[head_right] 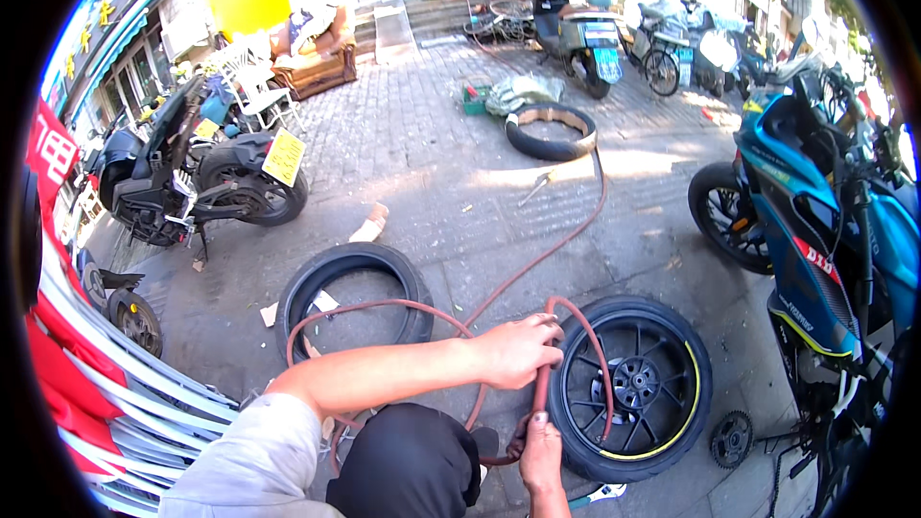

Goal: The person inflates a motorcycle tire using an air hose, presses the tire bead onto the rim by hand, and uses an adjustable wrench to manipulate the central hub of the wheel assembly.

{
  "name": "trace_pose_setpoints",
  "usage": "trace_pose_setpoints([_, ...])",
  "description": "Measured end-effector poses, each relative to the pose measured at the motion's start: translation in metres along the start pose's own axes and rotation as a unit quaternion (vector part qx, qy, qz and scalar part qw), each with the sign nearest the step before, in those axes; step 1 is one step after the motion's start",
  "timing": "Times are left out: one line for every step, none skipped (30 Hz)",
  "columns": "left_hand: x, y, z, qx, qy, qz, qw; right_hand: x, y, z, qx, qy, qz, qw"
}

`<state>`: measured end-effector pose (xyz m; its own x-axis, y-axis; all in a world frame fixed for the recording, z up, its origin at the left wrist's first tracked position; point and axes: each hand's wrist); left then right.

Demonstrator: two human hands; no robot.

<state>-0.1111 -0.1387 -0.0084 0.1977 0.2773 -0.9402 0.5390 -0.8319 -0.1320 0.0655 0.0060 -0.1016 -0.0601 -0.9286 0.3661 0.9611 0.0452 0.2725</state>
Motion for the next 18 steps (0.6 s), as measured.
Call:
trace_pose_setpoints([-0.015,-0.015,-0.021,0.005,-0.025,0.062,0.998,-0.008,0.002,0.009,-0.043,-0.007,-0.029,0.999])
trace_pose_setpoints([-0.03,-0.017,-0.039,0.014,-0.033,0.088,0.995,0.003,0.008,0.026,-0.061,-0.04,-0.057,0.996])
trace_pose_setpoints([-0.039,-0.02,-0.059,0.003,-0.003,0.102,0.995,0.004,0.01,0.034,-0.079,-0.062,-0.067,0.993])
trace_pose_setpoints([-0.042,-0.029,-0.079,0.002,0.029,0.114,0.993,-0.002,0.013,0.044,-0.102,-0.082,-0.084,0.988])
trace_pose_setpoints([-0.042,-0.03,-0.093,-0.012,0.062,0.098,0.993,0.004,0.02,0.058,-0.112,-0.098,-0.101,0.984])
trace_pose_setpoints([-0.036,-0.032,-0.107,-0.024,0.097,0.081,0.992,-0.001,0.021,0.061,-0.125,-0.115,-0.116,0.979])
trace_pose_setpoints([-0.018,-0.029,-0.11,-0.007,0.129,-0.002,0.992,-0.004,0.024,0.066,-0.123,-0.145,-0.098,0.977])
trace_pose_setpoints([-0.001,-0.024,-0.112,-0.004,0.152,-0.074,0.986,-0.008,0.027,0.071,-0.119,-0.173,-0.081,0.974])
trace_pose_setpoints([0.015,-0.018,-0.118,-0.01,0.165,-0.141,0.976,-0.022,0.025,0.065,-0.131,-0.182,-0.066,0.972])
trace_pose_setpoints([0.031,-0.013,-0.121,-0.017,0.178,-0.207,0.962,-0.021,0.018,0.063,-0.136,-0.185,-0.108,0.967])
trace_pose_setpoints([0.043,-0.013,-0.119,-0.039,0.173,-0.202,0.963,-0.014,0.013,0.061,-0.135,-0.19,-0.148,0.961])
trace_pose_setpoints([0.053,-0.016,-0.114,-0.053,0.161,-0.209,0.963,-0.015,0.017,0.062,-0.115,-0.175,-0.149,0.967])
trace_pose_setpoints([0.058,-0.018,-0.113,-0.069,0.15,-0.216,0.962,-0.016,0.022,0.065,-0.095,-0.161,-0.148,0.971])
trace_pose_setpoints([0.063,-0.02,-0.111,-0.086,0.138,-0.224,0.961,-0.022,0.024,0.063,-0.095,-0.137,-0.134,0.977])
trace_pose_setpoints([0.066,-0.021,-0.106,-0.115,0.142,-0.191,0.965,-0.029,0.024,0.056,-0.096,-0.113,-0.119,0.982])
trace_pose_setpoints([0.068,-0.024,-0.101,-0.126,0.167,-0.176,0.962,-0.032,0.026,0.053,-0.098,-0.088,-0.107,0.986])
trace_pose_setpoints([0.07,-0.027,-0.095,-0.138,0.192,-0.161,0.958,-0.032,0.025,0.051,-0.099,-0.027,-0.118,0.988])
trace_pose_setpoints([0.072,-0.028,-0.091,-0.15,0.215,-0.146,0.954,-0.026,0.021,0.046,-0.136,0.004,-0.143,0.98])
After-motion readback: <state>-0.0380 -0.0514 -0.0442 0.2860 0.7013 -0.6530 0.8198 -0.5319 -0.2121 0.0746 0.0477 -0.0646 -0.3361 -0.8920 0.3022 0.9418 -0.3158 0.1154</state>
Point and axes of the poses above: each hand's wrist, its own y-axis away from the middle knuckle, its own x-axis out of the palm, z = x × y, and after that the axes turned 1 degree about z, right-handed
